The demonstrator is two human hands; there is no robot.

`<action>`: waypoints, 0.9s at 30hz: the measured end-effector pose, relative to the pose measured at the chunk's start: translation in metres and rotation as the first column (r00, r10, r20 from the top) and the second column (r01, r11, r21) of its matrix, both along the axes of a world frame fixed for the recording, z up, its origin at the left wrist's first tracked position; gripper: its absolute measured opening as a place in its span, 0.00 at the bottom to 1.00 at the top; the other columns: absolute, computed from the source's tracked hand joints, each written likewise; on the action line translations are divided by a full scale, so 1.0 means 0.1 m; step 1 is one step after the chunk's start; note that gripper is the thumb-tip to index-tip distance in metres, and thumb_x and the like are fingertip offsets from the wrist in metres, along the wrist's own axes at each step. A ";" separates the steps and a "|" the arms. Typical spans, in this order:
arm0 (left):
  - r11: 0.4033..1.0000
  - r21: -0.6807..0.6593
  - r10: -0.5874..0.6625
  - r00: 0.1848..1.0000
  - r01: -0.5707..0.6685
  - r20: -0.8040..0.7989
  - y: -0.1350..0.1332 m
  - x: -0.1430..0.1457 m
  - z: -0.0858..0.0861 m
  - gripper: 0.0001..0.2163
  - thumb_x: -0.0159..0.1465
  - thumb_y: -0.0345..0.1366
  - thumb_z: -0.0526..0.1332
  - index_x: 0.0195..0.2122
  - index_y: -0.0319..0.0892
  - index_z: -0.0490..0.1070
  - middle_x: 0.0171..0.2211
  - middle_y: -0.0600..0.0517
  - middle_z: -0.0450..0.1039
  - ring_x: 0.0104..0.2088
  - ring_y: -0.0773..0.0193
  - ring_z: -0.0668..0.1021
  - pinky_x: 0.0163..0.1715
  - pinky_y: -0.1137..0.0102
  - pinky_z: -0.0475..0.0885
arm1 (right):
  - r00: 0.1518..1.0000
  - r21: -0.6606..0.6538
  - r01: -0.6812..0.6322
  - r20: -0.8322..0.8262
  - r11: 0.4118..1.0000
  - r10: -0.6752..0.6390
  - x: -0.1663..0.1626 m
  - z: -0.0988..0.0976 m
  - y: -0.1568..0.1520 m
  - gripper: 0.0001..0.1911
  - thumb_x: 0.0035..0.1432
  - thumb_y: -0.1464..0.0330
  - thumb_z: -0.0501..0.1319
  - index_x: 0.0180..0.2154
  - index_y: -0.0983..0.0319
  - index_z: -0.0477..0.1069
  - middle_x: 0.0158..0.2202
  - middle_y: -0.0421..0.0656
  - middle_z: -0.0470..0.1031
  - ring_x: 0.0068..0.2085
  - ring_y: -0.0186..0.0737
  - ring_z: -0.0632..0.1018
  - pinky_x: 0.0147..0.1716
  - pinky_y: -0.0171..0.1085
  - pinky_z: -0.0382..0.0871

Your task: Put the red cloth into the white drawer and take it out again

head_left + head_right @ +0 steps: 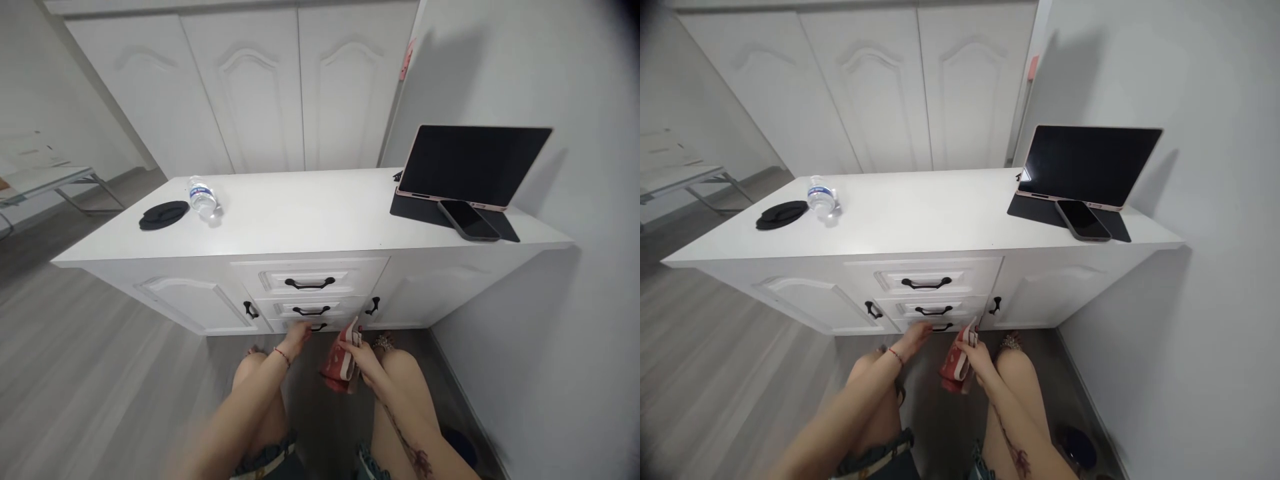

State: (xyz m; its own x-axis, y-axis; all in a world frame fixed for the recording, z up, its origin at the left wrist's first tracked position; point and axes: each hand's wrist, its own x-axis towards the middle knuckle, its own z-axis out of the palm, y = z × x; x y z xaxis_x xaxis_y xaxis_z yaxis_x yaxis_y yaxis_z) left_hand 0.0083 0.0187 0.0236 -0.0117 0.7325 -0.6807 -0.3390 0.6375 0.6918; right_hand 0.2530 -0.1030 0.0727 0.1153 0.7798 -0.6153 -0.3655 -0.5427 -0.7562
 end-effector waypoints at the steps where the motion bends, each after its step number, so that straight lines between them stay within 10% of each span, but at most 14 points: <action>1: 0.999 -0.047 0.002 1.000 -0.003 -0.018 0.10 -0.06 0.01 0.04 0.56 0.28 0.62 0.26 0.39 0.68 0.26 0.49 0.72 0.36 0.58 0.76 0.45 0.63 0.67 | 1.000 -0.005 0.012 -0.001 1.000 -0.012 0.01 -0.03 0.03 0.05 0.41 0.74 0.62 0.20 0.58 0.69 0.17 0.39 0.69 0.28 0.40 0.72 0.29 0.36 0.64; 8: 0.976 -0.217 0.017 1.000 -0.014 0.010 0.52 -0.38 0.15 0.04 0.59 0.28 0.59 0.30 0.43 0.68 0.29 0.48 0.71 0.34 0.60 0.77 0.40 0.66 0.72 | 0.996 -0.015 0.075 -0.044 0.997 -0.076 -0.21 -0.01 0.20 0.06 0.41 0.75 0.63 0.22 0.60 0.69 0.18 0.39 0.70 0.29 0.39 0.73 0.29 0.33 0.66; 21: 0.991 -0.108 0.077 0.997 -0.076 0.007 0.40 -0.11 -0.12 0.06 0.58 0.25 0.61 0.30 0.44 0.69 0.29 0.50 0.73 0.35 0.62 0.75 0.44 0.68 0.70 | 0.989 0.008 0.133 -0.070 0.991 -0.132 -0.54 0.09 0.33 0.18 0.62 0.61 0.58 0.50 0.63 0.68 0.49 0.46 0.71 0.44 0.41 0.75 0.42 0.45 0.74; 27: 0.989 -0.144 0.016 0.999 -0.020 -0.028 0.35 -0.14 -0.15 0.08 0.58 0.22 0.59 0.28 0.43 0.67 0.28 0.51 0.71 0.32 0.66 0.75 0.41 0.73 0.70 | 0.995 0.063 0.096 -0.014 0.993 -0.096 -0.66 0.20 0.39 0.12 0.52 0.66 0.67 0.38 0.65 0.74 0.36 0.45 0.78 0.36 0.41 0.78 0.35 0.38 0.73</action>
State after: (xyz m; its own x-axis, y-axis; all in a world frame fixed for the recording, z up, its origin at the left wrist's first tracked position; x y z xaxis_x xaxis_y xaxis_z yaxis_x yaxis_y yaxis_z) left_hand -0.0053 0.0532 0.0086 -0.0437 0.6259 -0.7786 -0.3338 0.7255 0.6019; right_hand 0.1872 -0.0645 0.0927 0.1848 0.8030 -0.5666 -0.4224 -0.4557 -0.7835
